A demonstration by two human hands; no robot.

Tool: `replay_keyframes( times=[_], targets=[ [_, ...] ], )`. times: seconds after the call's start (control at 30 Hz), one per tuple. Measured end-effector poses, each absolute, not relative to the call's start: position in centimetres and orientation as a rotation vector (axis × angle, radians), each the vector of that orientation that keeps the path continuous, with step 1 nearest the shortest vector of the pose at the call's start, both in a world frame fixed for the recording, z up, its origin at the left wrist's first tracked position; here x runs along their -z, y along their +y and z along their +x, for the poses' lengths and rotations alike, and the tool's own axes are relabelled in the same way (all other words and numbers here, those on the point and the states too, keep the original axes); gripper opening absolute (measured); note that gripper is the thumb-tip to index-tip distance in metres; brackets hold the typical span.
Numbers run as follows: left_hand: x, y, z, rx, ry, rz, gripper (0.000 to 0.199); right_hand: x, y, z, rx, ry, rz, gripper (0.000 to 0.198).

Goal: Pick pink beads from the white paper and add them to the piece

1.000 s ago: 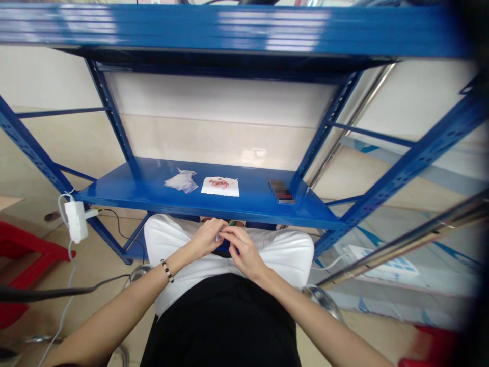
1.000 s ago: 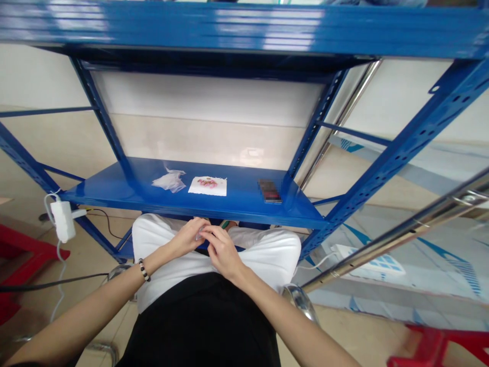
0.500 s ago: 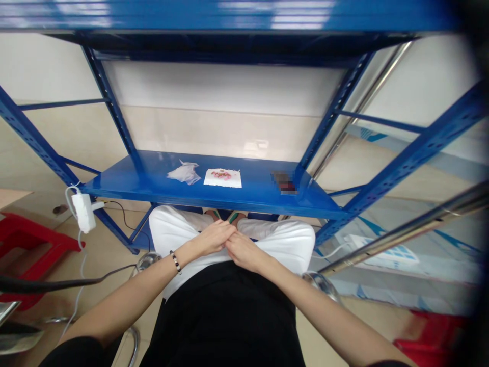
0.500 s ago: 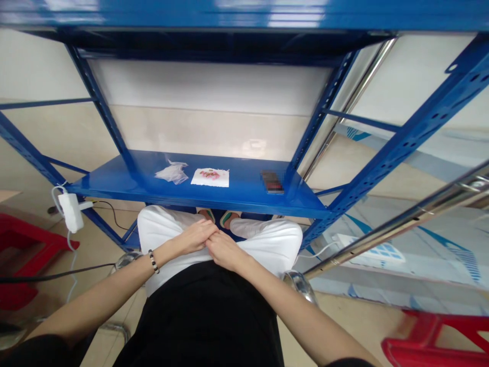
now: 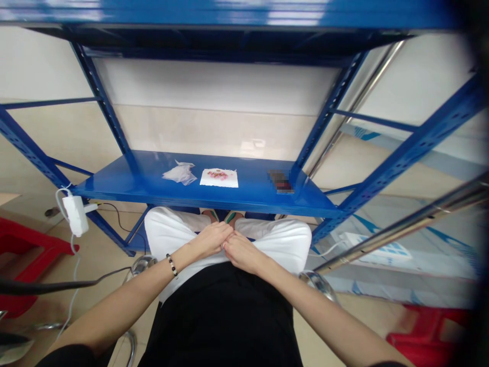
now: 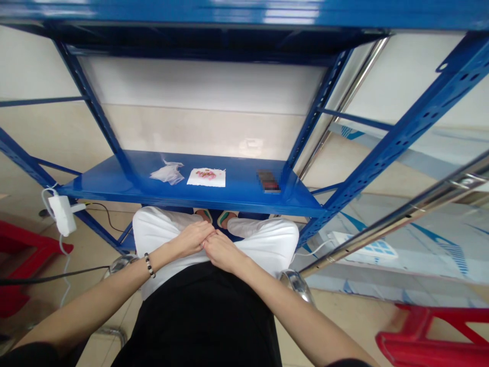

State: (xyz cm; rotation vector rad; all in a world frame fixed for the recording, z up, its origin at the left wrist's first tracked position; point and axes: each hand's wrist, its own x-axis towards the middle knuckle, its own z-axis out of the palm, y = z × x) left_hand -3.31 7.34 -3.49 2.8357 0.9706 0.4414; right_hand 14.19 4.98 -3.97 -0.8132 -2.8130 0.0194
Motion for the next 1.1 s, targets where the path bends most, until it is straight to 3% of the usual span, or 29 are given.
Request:
replay_keyframes(
  times=[0.57, 0.8, 0.93, 1.03, 1.1],
  targets=[
    [3.8, 5.9, -2.2, -0.396, 1.05, 2.859, 0.016, 3.4, 4.0, 14.0, -0.087, -2.813, -0.802, 0.027],
    [3.3, 6.8, -2.3, -0.415, 1.054, 2.937, 0.007, 3.5, 4.5, 13.8, -0.175, -2.72, -0.852, 0.033],
    [1.6, 8.2, -4.2, -0.713, 1.083, 2.795, 0.005, 2.5, 4.6, 14.2, -0.069, -2.562, -0.646, 0.05],
    [0.6, 9.8, -5.7, -1.146, 1.179, 2.241, 0.018, 1.8, 6.7, 14.8, 0.095, -2.298, -0.593, 0.061],
    [0.4, 10.5, -6.1, -1.306, 1.119, 1.733, 0.027, 1.0, 9.8, 15.0, 0.146, -2.13, -0.692, 0.054]
  ],
)
